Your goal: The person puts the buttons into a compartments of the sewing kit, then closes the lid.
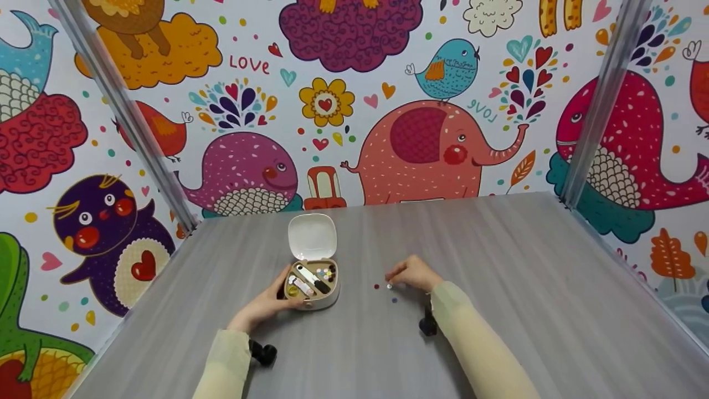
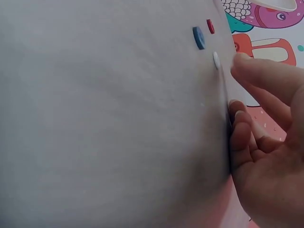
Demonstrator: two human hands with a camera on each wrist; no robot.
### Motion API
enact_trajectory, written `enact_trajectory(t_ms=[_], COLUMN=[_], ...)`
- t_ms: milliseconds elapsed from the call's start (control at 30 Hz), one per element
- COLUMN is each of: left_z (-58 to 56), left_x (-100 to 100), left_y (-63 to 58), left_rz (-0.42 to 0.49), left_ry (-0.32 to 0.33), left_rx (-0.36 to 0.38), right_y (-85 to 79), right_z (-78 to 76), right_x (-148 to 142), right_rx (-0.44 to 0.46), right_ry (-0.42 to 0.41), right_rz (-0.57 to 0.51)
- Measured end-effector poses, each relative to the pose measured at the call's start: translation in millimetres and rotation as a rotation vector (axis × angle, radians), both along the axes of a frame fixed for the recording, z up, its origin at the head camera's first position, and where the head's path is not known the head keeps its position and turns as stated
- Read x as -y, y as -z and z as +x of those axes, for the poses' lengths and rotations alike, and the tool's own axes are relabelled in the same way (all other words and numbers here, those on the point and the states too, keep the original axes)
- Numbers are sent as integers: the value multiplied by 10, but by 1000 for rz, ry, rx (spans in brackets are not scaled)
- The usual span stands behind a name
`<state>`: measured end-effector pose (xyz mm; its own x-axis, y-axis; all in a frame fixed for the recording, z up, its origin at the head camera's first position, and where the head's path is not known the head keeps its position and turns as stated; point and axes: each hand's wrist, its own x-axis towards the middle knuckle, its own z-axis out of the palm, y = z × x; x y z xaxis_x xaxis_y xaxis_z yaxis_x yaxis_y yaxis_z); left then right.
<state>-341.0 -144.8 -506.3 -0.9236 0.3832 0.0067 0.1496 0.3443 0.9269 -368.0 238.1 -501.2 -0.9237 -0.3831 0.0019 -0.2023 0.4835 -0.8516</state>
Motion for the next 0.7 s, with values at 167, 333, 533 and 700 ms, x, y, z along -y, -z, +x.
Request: enact_trajectory(t_ms=[167,333,533,700], left_z=[26,19,9,0], left_x=[2,-13,-5,3], left_y=[-22,-19,-16,-7], left_rz=[-3,-14,-21,-27], left_ry=[2,0,-3,0], left_rx=[10,-6,-10,-11], right_y=[2,-18,-24,0], right_z=[7,25,34,16], right_x=[-7,-7,9,21], right_rx=[9,10,-13,-47], right_ry=[-52,-51,-46,-40], right_rz=[-7,-7,-3,3])
